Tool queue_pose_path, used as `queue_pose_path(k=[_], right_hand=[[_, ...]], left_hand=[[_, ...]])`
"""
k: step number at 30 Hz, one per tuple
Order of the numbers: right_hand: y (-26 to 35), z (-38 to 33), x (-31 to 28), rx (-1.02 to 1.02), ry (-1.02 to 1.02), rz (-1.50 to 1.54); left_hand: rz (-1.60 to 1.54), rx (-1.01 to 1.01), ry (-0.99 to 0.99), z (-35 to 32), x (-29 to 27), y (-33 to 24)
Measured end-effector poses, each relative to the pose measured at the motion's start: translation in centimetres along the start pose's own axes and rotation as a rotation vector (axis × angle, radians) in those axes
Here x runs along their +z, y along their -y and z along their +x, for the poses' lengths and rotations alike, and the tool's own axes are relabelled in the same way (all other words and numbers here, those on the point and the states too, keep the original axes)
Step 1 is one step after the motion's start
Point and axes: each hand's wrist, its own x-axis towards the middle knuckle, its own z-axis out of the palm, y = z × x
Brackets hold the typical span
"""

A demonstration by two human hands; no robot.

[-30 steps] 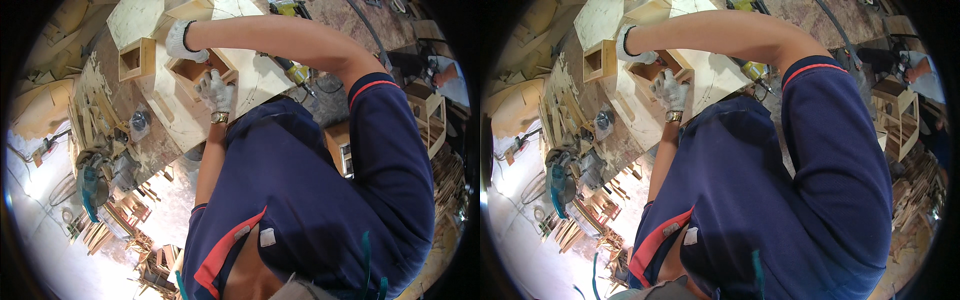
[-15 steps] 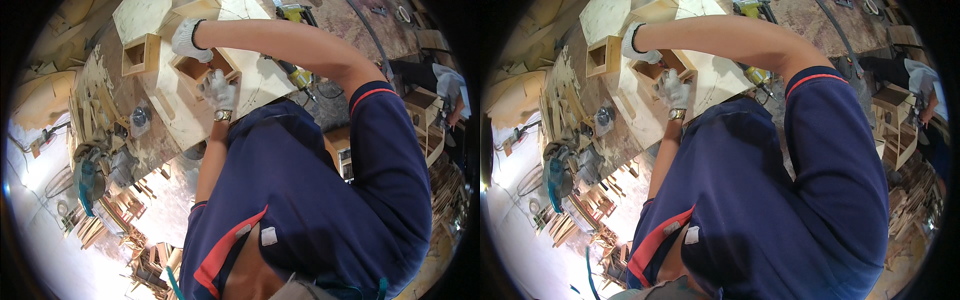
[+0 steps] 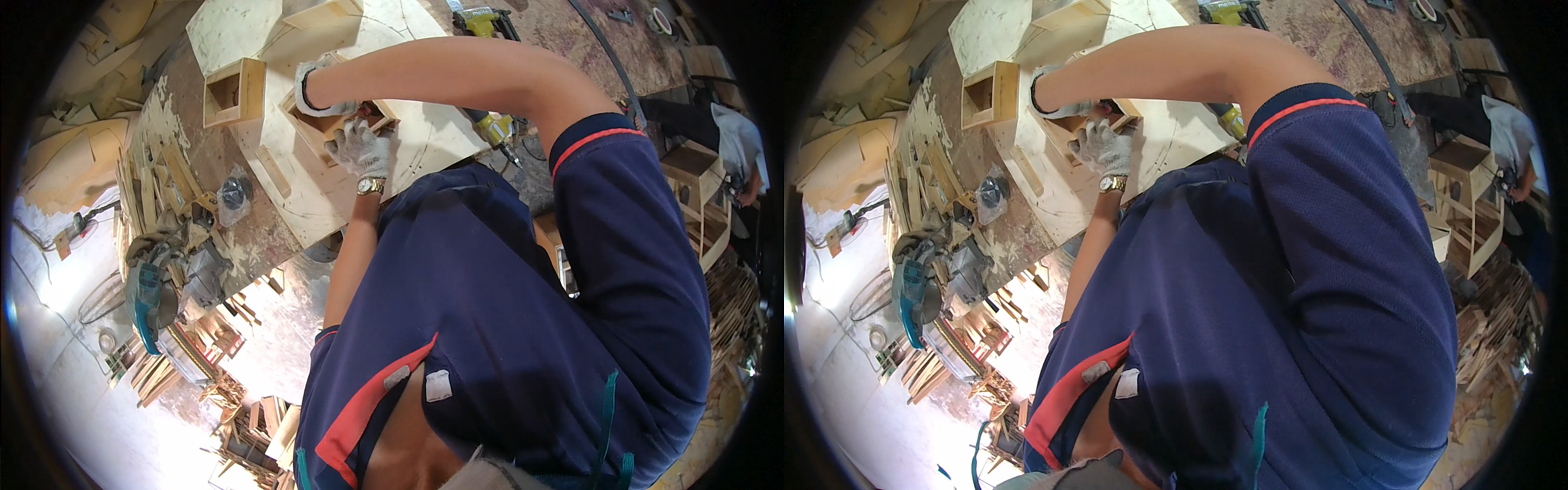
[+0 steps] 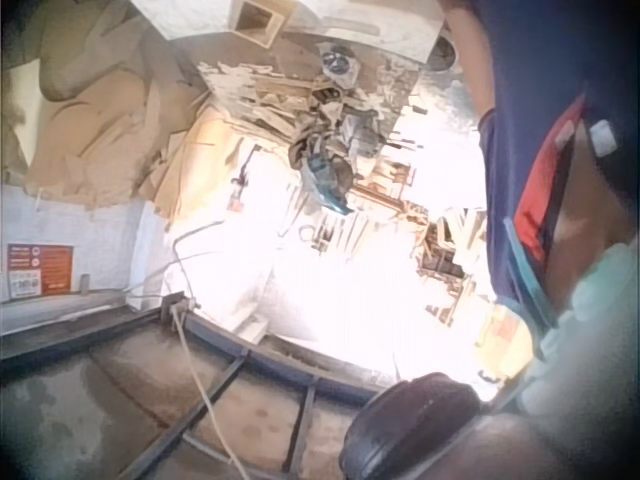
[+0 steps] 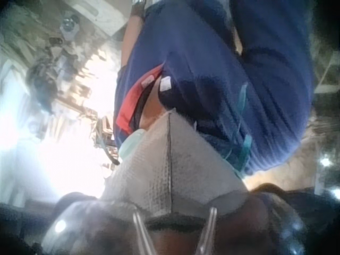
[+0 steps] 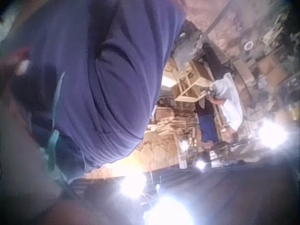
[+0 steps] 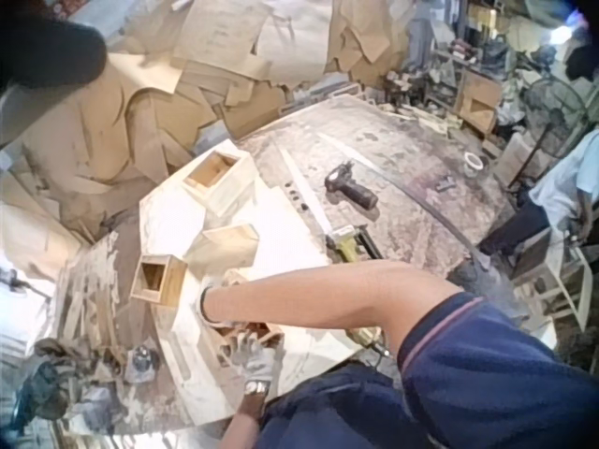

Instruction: The person cuts small wooden pieces using a miter saw, then assembles them into small box-like structures on a workbench. They use a nail gun to fasten the pieces together and a hammer to adjust joints. The process is repeated for multiple small boxes.

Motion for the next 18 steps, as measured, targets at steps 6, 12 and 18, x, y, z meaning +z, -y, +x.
queue_pose_path(k=[6,12,18], right_hand=[[0.3,0.8,0.0,-0.016,0.015,-0.004],[0.5,1.3,0.4,-0.016,0.031,0.002],[0.7,1.6,0.6,-0.013,0.034,0.014]], left_hand=[[-0.033,0.0,0.016,0.1,0.0,0.2],[-0.065,0.004,0.074,0.2,-0.8,-0.1],[-0.023,0.061,-0.084,-0.6,1.0,0.6]])
